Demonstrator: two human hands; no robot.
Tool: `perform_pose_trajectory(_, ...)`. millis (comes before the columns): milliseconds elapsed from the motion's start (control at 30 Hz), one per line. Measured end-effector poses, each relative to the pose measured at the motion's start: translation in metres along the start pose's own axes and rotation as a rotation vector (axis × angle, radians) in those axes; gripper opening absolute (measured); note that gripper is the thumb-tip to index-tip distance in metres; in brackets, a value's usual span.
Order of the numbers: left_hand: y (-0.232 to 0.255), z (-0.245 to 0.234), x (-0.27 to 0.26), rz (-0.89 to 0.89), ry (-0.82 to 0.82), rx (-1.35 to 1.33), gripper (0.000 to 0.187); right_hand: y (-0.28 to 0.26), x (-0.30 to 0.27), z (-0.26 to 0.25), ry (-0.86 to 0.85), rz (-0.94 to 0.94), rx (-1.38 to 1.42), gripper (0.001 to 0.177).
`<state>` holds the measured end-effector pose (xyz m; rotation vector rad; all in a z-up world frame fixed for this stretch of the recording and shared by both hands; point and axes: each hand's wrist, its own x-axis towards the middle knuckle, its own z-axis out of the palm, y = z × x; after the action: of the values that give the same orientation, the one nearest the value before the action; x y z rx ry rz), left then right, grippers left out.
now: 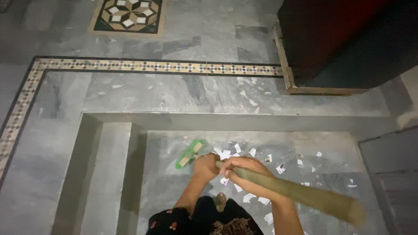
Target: The person sweeps scattered small white paper pieces on a tiled floor using a broom. They gather the debris into a pile by moving the broom back and forth across the floor surface.
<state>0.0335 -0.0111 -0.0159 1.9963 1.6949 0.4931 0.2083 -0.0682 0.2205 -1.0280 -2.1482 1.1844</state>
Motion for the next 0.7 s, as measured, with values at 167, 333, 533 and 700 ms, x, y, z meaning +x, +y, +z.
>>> perform_pose_trajectory(167, -0.059, -0.031, -0.067, -0.102, 0.223, -0.141, 0.028, -0.019, 0.020, 0.067, -0.023, 0.218, 0.077, 0.010)
perform_pose_trajectory(333, -0.111, -0.091, -0.128, -0.122, 0.092, -0.421, 0.033, -0.028, 0.042, 0.123, -0.064, 0.067, 0.139, 0.011)
perform_pose_trajectory(533, -0.163, -0.127, -0.158, 0.025, -0.120, -0.473, 0.034, -0.075, 0.046, 0.152, -0.345, -0.241, 0.421, 0.012)
perform_pose_trajectory(700, -0.150, -0.144, -0.168, -0.100, -0.097, -0.445, 0.046, -0.123, 0.038, 0.170, -0.120, -0.106, 0.239, 0.017)
